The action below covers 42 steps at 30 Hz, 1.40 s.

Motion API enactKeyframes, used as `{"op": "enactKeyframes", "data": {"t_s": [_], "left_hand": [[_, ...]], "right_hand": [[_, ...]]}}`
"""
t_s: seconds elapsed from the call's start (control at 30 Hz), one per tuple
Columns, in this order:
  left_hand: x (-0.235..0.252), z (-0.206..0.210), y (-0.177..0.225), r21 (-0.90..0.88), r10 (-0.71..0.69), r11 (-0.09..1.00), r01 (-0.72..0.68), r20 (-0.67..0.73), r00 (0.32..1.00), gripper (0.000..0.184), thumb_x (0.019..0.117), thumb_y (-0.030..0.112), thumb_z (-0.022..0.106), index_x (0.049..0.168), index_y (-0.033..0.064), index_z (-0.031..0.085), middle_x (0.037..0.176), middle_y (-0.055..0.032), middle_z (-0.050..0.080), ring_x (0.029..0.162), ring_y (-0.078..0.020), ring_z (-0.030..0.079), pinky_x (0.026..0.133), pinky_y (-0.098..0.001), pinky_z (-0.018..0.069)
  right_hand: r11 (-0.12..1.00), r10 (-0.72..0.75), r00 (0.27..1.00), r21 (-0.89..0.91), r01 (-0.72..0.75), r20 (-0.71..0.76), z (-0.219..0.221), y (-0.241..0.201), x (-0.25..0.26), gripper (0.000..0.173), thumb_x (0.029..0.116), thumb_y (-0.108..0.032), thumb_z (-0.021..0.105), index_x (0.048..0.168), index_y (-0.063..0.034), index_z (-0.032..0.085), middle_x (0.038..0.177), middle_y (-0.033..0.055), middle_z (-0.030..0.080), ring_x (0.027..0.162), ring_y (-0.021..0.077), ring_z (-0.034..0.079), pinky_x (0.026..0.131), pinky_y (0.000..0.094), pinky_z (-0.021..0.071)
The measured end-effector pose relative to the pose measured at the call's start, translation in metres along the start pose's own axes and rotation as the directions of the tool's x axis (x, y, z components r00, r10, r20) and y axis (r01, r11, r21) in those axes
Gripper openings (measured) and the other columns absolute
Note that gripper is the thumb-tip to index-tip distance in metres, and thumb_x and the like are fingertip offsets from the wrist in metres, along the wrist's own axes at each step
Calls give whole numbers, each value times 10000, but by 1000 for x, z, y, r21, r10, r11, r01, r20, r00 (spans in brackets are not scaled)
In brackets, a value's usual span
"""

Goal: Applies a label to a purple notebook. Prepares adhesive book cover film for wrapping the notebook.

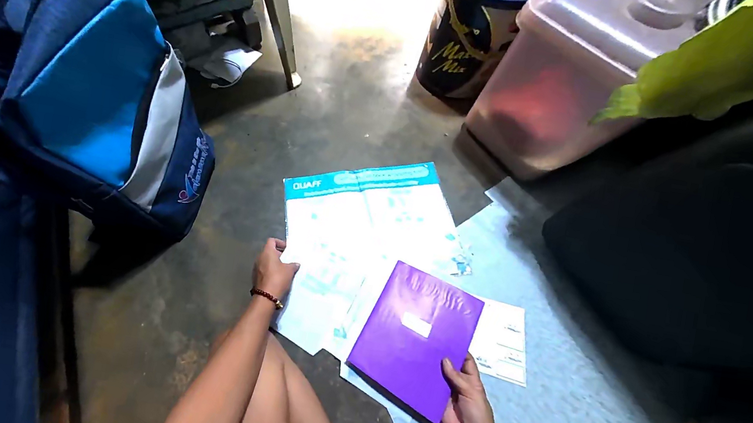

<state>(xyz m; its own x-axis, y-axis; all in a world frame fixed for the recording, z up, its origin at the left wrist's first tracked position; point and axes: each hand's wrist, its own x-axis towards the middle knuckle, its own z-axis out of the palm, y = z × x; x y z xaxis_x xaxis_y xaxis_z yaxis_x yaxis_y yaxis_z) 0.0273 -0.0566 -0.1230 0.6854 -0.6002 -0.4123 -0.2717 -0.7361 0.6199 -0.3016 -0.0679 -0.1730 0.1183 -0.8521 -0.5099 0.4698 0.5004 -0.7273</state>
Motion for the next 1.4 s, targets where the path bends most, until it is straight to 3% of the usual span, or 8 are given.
{"op": "enactKeyframes", "data": {"t_s": [0.2, 0.53, 0.73, 0.87, 0.93, 1.0, 1.1, 1.4], "left_hand": [[1, -3, -8, -281, 44, 958, -56, -51, 998, 208, 935, 56, 721, 1116, -42, 698, 980, -167, 720, 873, -213, 680, 854, -389, 544], [-3, 4, -8, -576, -63, 816, 59, 13, 998, 204, 968, 45, 686, 1139, -61, 653, 920, -150, 696, 759, -158, 640, 743, -326, 542], [-4, -2, -13, -435, -63, 895, 98, 94, 994, 513, 891, 86, 795, 1334, -30, 564, 1088, -221, 696, 925, -285, 681, 866, -444, 555], [-13, 5, -12, -118, 129, 984, -130, -21, 991, 770, 784, 58, 871, 1438, -5, 471, 1348, -253, 583, 1197, -409, 601, 989, -574, 506], [-26, 12, -7, 76, 412, 909, -410, -11, 911, 647, 763, 93, 877, 1321, -42, 580, 1411, -291, 504, 1299, -473, 491, 1049, -596, 446], [-34, 31, -9, 69, 701, 697, -713, 140, 699, 477, 750, 107, 873, 1152, -61, 678, 1350, -291, 573, 1296, -453, 526, 1082, -561, 448], [-44, 60, -7, -44, 792, 482, -875, 448, 414, 325, 781, 104, 840, 1053, -34, 728, 1356, -230, 617, 1361, -388, 513, 1128, -516, 426], [-50, 93, -5, -55, 823, 254, -966, 536, 185, 467, 846, 280, 813, 1173, -30, 688, 1415, -259, 578, 1391, -421, 491, 1145, -532, 399]], "right_hand": [[994, -50, 999, 93, 50, -4, -2, -7, 1, 328, 1016, 56, 327, 1196, -136, 523, 952, -12, 747, 822, 93, 748, 710, 285, 643], [991, -122, 993, 52, 122, 5, -18, -21, -1, 340, 1015, 67, 309, 1208, -141, 498, 961, -39, 744, 842, 75, 744, 737, 271, 641], [993, -101, 995, -53, 102, 12, -28, -25, -3, 353, 1000, 83, 322, 1223, -130, 495, 961, -40, 744, 833, 70, 743, 726, 266, 641], [992, -118, 993, 42, 118, -7, -27, -25, -3, 337, 1027, 46, 280, 1218, -138, 489, 965, -34, 745, 862, 86, 746, 750, 286, 643], [988, -114, 993, 101, 114, -6, -28, -23, -3, 334, 1048, 9, 249, 1214, -148, 492, 962, -40, 744, 875, 88, 745, 766, 293, 643], [976, -101, 994, 195, 92, 34, -32, -21, -1, 355, 1060, -43, 208, 1219, -163, 503, 985, -28, 749, 916, 103, 743, 800, 320, 640], [941, -102, 992, 331, 73, 70, -38, -18, 1, 382, 1074, -107, 200, 1189, -169, 559, 998, 4, 763, 940, 140, 749, 815, 360, 641], [844, -146, 989, 524, 115, 18, -57, -14, 2, 363, 1033, -122, 281, 1105, -122, 637, 977, 54, 768, 834, 158, 758, 700, 336, 645]]}}
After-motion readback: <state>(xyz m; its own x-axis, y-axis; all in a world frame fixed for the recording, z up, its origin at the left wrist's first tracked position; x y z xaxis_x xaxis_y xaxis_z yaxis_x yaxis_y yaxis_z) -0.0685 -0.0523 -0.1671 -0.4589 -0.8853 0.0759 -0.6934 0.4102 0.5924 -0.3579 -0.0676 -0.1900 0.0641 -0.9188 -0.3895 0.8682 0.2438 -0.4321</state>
